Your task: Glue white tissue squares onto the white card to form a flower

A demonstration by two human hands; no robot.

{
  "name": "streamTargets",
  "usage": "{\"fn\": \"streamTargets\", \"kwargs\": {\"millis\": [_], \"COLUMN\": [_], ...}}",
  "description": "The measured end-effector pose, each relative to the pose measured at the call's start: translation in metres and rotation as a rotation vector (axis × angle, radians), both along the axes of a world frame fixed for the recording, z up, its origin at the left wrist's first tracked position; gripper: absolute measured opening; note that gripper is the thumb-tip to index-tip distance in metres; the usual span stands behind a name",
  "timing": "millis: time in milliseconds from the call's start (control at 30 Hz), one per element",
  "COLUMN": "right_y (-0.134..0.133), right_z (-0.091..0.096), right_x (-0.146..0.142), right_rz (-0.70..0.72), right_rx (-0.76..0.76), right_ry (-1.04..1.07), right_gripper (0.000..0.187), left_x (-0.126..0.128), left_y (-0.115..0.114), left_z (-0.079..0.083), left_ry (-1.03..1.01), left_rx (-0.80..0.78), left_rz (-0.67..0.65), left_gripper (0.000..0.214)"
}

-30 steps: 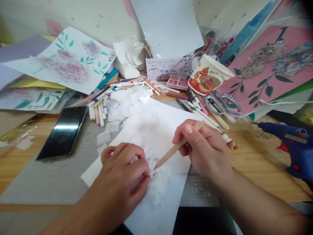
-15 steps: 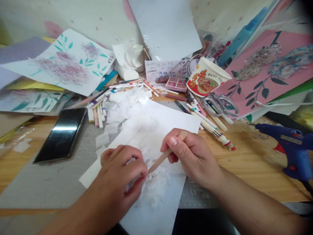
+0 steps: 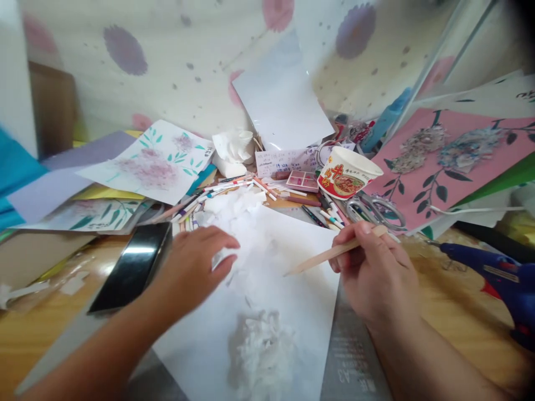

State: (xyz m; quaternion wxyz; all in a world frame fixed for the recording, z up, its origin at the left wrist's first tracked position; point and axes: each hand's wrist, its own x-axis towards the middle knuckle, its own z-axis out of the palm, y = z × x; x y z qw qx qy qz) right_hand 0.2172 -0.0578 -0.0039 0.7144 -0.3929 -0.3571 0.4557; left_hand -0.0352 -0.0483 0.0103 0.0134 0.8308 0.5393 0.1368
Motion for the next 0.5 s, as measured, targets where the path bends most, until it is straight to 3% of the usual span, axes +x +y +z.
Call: {"fn": "streamTargets", "kwargs": {"millis": [67, 167, 300, 500], "right_y": [0.0, -0.001, 0.0, -0.001], "right_z": [0.001, -0.001, -0.002, -0.003], "right_x": [-0.001, -0.001, -0.001, 0.002], "right_rz": [-0.01, -0.021, -0.022, 0.032], "right_rx": [0.002, 0.016, 0.02, 0.02], "right_ry": [-0.009, -0.027, -0.026, -0.02], "right_gripper": [0.03, 0.03, 0.029, 0.03], "left_x": [0.001, 0.013, 0.029, 0.03], "left_y": [0.024, 0.043, 0.047, 0.05], "left_z": [0.005, 0.006, -0.001, -0.001], "left_ry": [0.09, 0.135, 0.193, 0.192], "left_rx": [0.005, -0.016, -0.023, 0.005], "left_rz": [0.068, 0.01, -0.08, -0.047], "left_gripper": [0.018, 0.022, 0.02, 0.023]}}
